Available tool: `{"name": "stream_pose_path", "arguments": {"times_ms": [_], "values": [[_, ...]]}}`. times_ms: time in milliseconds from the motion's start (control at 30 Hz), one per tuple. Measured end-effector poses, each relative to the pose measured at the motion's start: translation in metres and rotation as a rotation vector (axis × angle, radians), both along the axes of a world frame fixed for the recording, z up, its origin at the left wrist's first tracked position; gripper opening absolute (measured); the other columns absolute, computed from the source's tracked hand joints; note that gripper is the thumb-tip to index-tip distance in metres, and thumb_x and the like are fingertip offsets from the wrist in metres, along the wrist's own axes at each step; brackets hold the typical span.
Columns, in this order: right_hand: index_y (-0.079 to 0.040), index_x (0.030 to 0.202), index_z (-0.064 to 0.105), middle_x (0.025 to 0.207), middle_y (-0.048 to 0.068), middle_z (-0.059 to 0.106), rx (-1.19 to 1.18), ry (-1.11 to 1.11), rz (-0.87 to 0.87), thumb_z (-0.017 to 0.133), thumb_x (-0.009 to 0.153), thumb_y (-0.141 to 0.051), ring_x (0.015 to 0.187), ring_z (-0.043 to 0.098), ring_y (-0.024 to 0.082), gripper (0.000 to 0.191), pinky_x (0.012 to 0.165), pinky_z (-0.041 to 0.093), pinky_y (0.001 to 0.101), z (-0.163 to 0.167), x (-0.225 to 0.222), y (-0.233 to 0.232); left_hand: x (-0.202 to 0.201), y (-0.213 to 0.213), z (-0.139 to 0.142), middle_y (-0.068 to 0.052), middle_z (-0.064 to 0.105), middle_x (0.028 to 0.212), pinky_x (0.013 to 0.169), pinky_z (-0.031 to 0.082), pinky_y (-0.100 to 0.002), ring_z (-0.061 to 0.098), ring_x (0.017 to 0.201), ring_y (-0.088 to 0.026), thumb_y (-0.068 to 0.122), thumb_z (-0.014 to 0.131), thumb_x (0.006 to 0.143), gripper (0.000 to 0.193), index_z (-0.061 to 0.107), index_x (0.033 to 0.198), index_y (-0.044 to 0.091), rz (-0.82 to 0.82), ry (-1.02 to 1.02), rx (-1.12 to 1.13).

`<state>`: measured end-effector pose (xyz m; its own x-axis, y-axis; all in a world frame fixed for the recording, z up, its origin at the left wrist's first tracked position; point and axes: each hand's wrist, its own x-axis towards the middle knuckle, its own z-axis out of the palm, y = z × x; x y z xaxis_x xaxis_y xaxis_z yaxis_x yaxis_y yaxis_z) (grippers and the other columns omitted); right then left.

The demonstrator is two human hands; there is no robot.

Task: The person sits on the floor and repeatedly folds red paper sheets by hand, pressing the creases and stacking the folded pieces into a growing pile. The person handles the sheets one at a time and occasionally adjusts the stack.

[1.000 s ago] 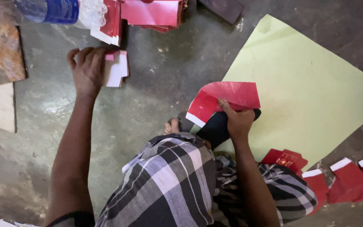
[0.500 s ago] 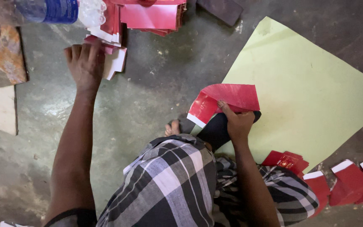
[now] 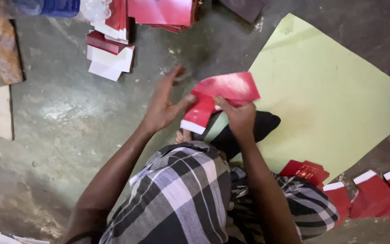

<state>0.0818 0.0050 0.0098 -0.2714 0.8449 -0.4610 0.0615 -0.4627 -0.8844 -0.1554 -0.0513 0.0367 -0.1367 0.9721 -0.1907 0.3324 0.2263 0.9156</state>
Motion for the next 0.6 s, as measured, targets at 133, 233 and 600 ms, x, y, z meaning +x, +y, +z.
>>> {"name": "stream_pose_path", "arguments": {"times_ms": [133, 233, 600], "values": [[0.003, 0.109, 0.072, 0.103, 0.006, 0.077, 0.007, 0.189, 0.107, 0.078, 0.091, -0.002, 0.092, 0.072, 0.011, 0.02, 0.084, 0.058, 0.0265, -0.013, -0.038, 0.012, -0.004, 0.009, -0.012, -0.009, 0.067, 0.132, 0.103, 0.051, -0.034, 0.062, 0.118, -0.016, 0.023, 0.073, 0.098, 0.052, 0.056, 0.143, 0.003, 0.06, -0.593, -0.411], [0.002, 0.109, 0.076, 0.098, 0.005, 0.079, -0.004, 0.206, 0.21, 0.075, 0.095, -0.008, 0.086, 0.072, 0.008, 0.017, 0.078, 0.058, 0.0252, -0.017, -0.067, 0.02, -0.026, -0.002, -0.02, -0.005, 0.075, 0.12, 0.096, 0.056, -0.031, 0.069, 0.105, -0.011, 0.021, 0.07, 0.098, 0.041, 0.065, 0.134, 0.002, 0.179, -0.699, -0.505], [-0.003, 0.096, 0.076, 0.084, 0.015, 0.076, 0.306, -0.094, 0.312, 0.087, 0.086, -0.037, 0.075, 0.071, 0.026, 0.037, 0.063, 0.053, 0.0368, -0.007, -0.134, 0.053, -0.035, -0.012, -0.027, -0.018, 0.07, 0.115, 0.089, 0.052, -0.04, 0.068, 0.103, -0.03, 0.029, 0.08, 0.093, 0.05, 0.064, 0.132, 0.002, 0.339, 0.603, -0.17]]}}
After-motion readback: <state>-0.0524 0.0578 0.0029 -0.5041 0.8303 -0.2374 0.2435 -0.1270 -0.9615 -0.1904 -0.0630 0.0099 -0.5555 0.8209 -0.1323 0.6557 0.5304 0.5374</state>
